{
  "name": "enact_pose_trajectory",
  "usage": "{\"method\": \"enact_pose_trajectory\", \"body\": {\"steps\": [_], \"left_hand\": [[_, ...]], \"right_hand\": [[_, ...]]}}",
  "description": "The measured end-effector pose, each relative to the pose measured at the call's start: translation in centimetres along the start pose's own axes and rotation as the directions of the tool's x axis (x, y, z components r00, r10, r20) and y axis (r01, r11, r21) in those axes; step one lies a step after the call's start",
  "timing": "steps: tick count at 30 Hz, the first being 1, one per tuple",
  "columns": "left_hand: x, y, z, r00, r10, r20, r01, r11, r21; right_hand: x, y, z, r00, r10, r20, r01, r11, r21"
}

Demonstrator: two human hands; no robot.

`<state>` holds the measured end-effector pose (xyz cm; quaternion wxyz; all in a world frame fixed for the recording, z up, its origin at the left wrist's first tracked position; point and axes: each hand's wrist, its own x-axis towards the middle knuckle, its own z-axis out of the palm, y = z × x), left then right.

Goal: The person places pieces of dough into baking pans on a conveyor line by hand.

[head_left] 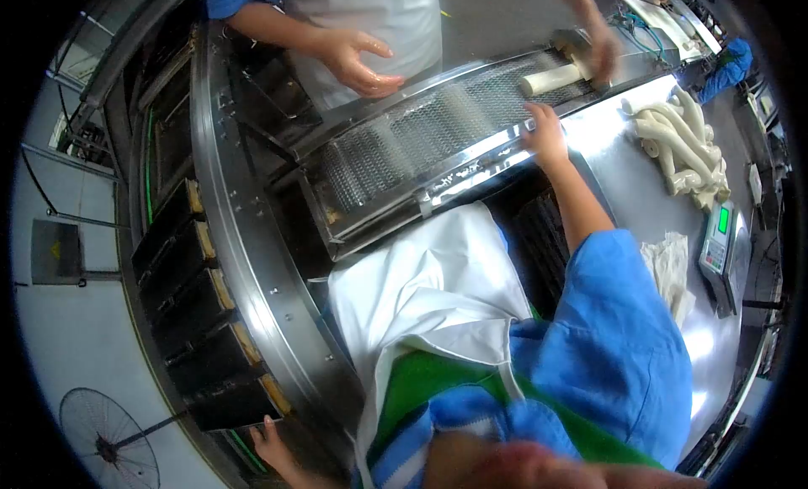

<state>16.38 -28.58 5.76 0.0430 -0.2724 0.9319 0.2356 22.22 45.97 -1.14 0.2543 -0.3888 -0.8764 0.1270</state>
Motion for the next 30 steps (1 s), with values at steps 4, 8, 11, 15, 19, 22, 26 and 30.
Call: {"method": "enact_pose_trajectory", "body": {"steps": [4,8,11,15,19,22,26,30], "left_hand": [[-0.1,-0.4,0.8,0.995,0.098,-0.034,-0.102,0.982,-0.157],[-3.2,3.8,0.9,0.997,0.035,-0.072,-0.049,0.977,-0.209],[-4.2,4.6,1.3,0.991,-0.081,-0.110,0.044,0.953,-0.301],[-2.2,0.6,2.8,0.997,-0.067,-0.025,0.040,0.812,-0.582],[-2.0,-1.0,2.4,0.995,-0.079,-0.061,0.036,0.856,-0.516],[-2.1,-0.3,2.8,0.992,-0.105,-0.072,0.061,0.888,-0.457],[-2.8,0.2,1.5,0.999,0.022,-0.037,-0.036,0.900,-0.435],[-4.0,2.5,1.6,0.994,-0.096,-0.043,0.067,0.895,-0.442]], "right_hand": [[3.9,0.4,-1.4,0.998,0.005,0.070,0.006,0.988,-0.153],[9.1,2.3,-0.5,0.990,-0.099,0.105,0.133,0.907,-0.399],[10.8,1.0,-1.4,0.954,-0.178,0.242,0.260,0.892,-0.370],[13.4,2.9,-1.4,0.969,-0.207,0.135,0.221,0.971,-0.094],[13.6,4.7,-2.7,0.978,-0.138,0.156,0.175,0.950,-0.259],[13.9,9.0,-0.5,0.959,-0.279,0.048,0.281,0.919,-0.277],[13.0,7.9,0.0,0.977,-0.150,0.151,0.192,0.928,-0.320],[12.1,5.7,0.7,0.927,-0.244,0.286,0.356,0.812,-0.463]]}}
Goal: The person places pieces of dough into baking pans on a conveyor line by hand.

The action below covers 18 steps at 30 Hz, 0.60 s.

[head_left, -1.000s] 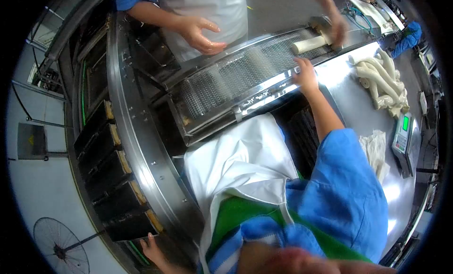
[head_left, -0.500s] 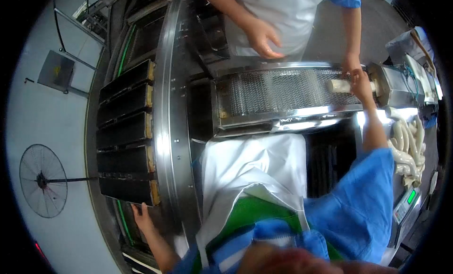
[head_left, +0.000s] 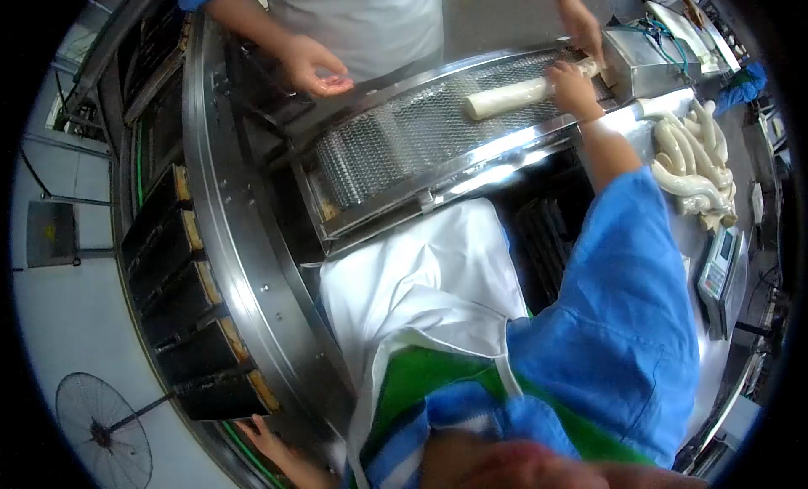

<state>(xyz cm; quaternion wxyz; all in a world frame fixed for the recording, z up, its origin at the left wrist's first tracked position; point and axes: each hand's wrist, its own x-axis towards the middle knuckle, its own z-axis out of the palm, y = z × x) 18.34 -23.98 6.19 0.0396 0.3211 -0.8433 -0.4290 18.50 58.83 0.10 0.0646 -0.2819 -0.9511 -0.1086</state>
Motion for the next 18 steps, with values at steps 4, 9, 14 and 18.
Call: {"method": "enact_pose_trajectory", "body": {"steps": [4,9,14,18], "left_hand": [[1.4,-1.0,0.3,0.996,0.067,-0.061,-0.055,0.983,0.177],[0.7,-0.2,0.6,0.997,0.023,-0.069,-0.014,0.991,0.130],[4.2,-3.7,-0.6,0.986,0.165,0.006,-0.164,0.975,0.148],[1.2,-5.0,-2.0,0.984,0.172,0.049,-0.169,0.983,-0.066]], "right_hand": [[0.7,-1.3,0.5,0.995,-0.101,0.027,0.102,0.993,-0.057],[1.4,-2.4,-2.0,0.953,-0.166,0.255,0.105,0.966,0.237],[0.4,-6.1,-9.4,0.958,-0.178,0.223,0.028,0.836,0.548],[-0.9,-16.2,-15.1,0.978,-0.116,0.175,-0.077,0.576,0.814]]}}
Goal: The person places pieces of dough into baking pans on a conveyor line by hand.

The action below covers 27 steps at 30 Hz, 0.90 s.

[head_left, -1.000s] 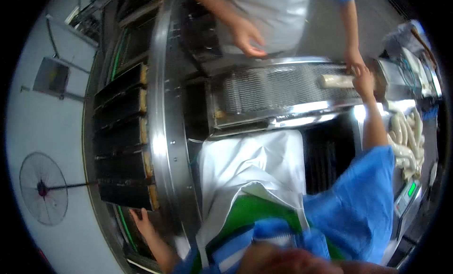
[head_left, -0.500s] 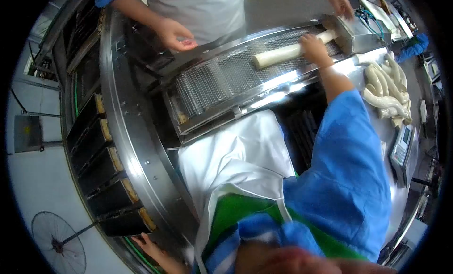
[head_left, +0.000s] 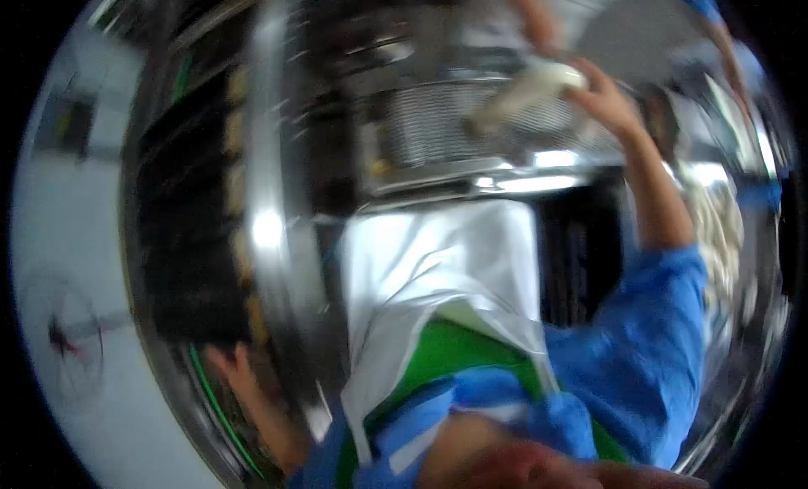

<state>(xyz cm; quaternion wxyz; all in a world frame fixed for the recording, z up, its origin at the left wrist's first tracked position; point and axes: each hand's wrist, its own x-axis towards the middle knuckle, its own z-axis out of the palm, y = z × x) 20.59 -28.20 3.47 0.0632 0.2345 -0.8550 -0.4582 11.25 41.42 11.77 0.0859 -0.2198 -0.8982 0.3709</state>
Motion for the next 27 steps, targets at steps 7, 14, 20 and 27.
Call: {"method": "enact_pose_trajectory", "body": {"steps": [7,14,20,27], "left_hand": [[-0.8,0.0,1.5,0.998,0.053,-0.033,-0.058,0.981,-0.184],[-1.1,3.3,2.1,0.998,-0.033,-0.061,0.034,0.999,0.013],[-1.1,1.7,3.0,0.999,-0.009,-0.053,0.012,0.998,0.055],[-2.3,0.8,4.4,0.987,0.126,-0.099,-0.127,0.992,0.001]], "right_hand": [[-3.8,-15.2,6.3,0.810,-0.517,0.276,0.177,0.665,0.726],[-7.5,-33.3,17.7,0.551,-0.765,0.334,0.110,0.463,0.880],[-14.6,-34.5,32.5,0.470,-0.846,0.253,0.784,0.531,0.320],[-16.4,-31.5,35.1,0.484,-0.636,0.601,0.746,0.659,0.096]]}}
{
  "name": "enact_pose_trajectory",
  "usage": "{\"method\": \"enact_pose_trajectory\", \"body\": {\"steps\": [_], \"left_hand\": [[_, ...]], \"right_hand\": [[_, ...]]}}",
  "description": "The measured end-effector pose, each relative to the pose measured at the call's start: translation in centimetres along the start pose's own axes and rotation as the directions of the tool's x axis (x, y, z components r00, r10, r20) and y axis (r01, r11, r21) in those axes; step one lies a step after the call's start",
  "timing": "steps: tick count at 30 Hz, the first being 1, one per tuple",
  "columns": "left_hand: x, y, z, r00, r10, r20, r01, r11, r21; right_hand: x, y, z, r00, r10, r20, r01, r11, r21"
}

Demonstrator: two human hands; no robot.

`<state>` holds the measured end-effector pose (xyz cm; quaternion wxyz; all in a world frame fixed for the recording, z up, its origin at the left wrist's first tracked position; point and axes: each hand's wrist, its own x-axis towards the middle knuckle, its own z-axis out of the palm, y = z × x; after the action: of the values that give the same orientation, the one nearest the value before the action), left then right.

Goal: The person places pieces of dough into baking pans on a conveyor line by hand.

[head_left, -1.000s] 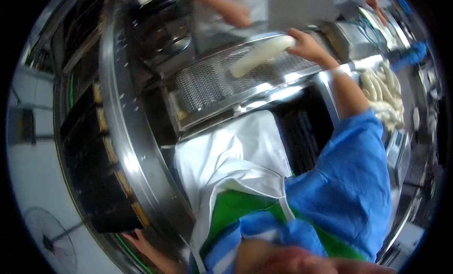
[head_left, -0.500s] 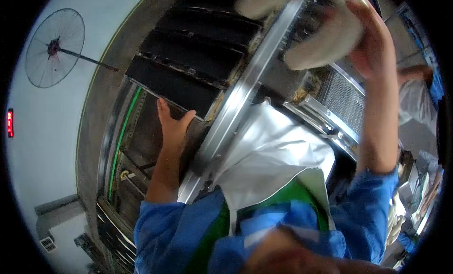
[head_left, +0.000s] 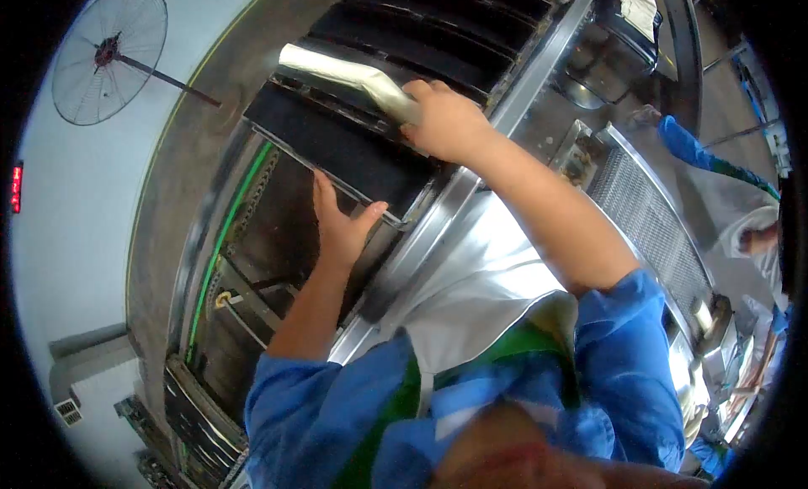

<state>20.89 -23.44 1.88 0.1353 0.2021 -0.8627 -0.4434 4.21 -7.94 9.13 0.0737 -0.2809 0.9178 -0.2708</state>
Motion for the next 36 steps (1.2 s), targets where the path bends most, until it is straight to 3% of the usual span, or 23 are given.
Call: {"method": "enact_pose_trajectory", "body": {"steps": [2,4,6,8,9,10,11,12,14,15,16,18,22,24,26,29,32,33,34,36], "left_hand": [[-0.1,0.2,-0.1,1.000,0.010,0.000,-0.010,1.000,-0.022],[-0.3,0.0,0.0,1.000,0.011,-0.008,-0.011,0.999,0.034],[-0.3,-0.2,0.1,1.000,0.011,-0.010,-0.011,1.000,0.006],[-0.5,-0.2,0.2,1.000,0.021,-0.006,-0.022,1.000,-0.015],[-0.5,-0.2,0.1,1.000,0.022,-0.009,-0.022,1.000,-0.015],[-0.3,-0.2,0.1,1.000,0.020,-0.013,-0.020,1.000,-0.019],[-0.1,-0.1,0.2,1.000,0.021,-0.011,-0.021,1.000,-0.022],[-0.1,0.0,0.2,1.000,0.002,-0.009,-0.002,1.000,-0.019],[-0.8,0.2,-0.2,1.000,-0.023,-0.003,0.023,1.000,-0.011],[-0.7,0.1,-0.3,1.000,-0.020,0.002,0.020,1.000,-0.011],[-0.5,0.2,-0.3,1.000,-0.019,0.010,0.019,1.000,-0.010],[-0.7,0.6,-0.4,1.000,-0.021,0.012,0.022,1.000,-0.010],[-1.3,0.9,-0.8,0.995,-0.096,0.037,0.098,0.994,-0.052],[-1.4,0.3,-1.1,0.994,-0.103,0.040,0.104,0.994,-0.015],[-1.9,0.1,-0.9,0.992,-0.120,0.043,0.119,0.993,0.016],[-2.3,-0.3,-0.6,0.985,-0.171,0.032,0.171,0.985,-0.014],[-2.2,-1.0,-0.7,0.994,-0.111,0.021,0.109,0.989,0.096],[-2.1,-0.9,-0.9,0.992,-0.121,0.039,0.117,0.990,0.084],[-2.0,-0.8,-1.0,0.990,-0.129,0.054,0.125,0.990,0.070],[-2.1,-2.7,-0.9,0.996,-0.057,0.065,0.056,0.998,0.014]], "right_hand": [[0.5,0.5,-0.2,1.000,0.005,0.024,-0.004,0.999,-0.050],[0.6,0.5,-1.1,0.975,0.106,0.195,-0.084,0.990,-0.117],[1.5,1.2,-0.7,0.977,0.078,0.199,-0.062,0.994,-0.088],[2.3,1.4,-0.3,0.979,-0.002,0.202,-0.038,0.980,0.196],[2.1,1.3,0.1,0.988,-0.151,-0.032,0.155,0.966,0.205],[1.8,1.2,0.6,0.920,-0.292,-0.260,0.341,0.925,0.166],[1.5,0.5,0.5,0.750,-0.486,-0.449,0.493,0.863,-0.109],[1.5,0.8,0.4,0.755,-0.484,-0.442,0.491,0.864,-0.107],[1.4,1.8,-0.1,0.773,-0.581,-0.255,0.529,0.812,-0.246],[1.2,1.7,-0.5,0.942,-0.333,-0.030,0.314,0.912,-0.265],[1.4,2.7,-0.6,0.964,-0.213,0.162,0.256,0.910,-0.326],[0.8,1.9,-2.1,0.954,-0.191,0.229,0.260,0.911,-0.322],[1.1,0.4,-1.7,0.983,-0.158,0.097,0.179,0.944,-0.278],[1.8,0.9,0.6,0.958,-0.024,0.285,0.106,0.956,-0.275],[1.8,1.6,1.8,0.958,-0.009,0.287,0.085,0.963,-0.255],[0.7,1.5,2.2,0.992,-0.093,0.085,0.093,0.996,0.005],[0.8,1.0,3.0,0.984,-0.179,0.004,0.179,0.983,-0.025],[0.9,1.0,2.9,0.973,-0.221,0.069,0.231,0.951,-0.206],[1.2,1.0,2.7,0.972,-0.227,0.067,0.236,0.950,-0.204],[1.5,0.3,1.5,0.948,-0.122,0.293,0.210,0.933,-0.291]]}}
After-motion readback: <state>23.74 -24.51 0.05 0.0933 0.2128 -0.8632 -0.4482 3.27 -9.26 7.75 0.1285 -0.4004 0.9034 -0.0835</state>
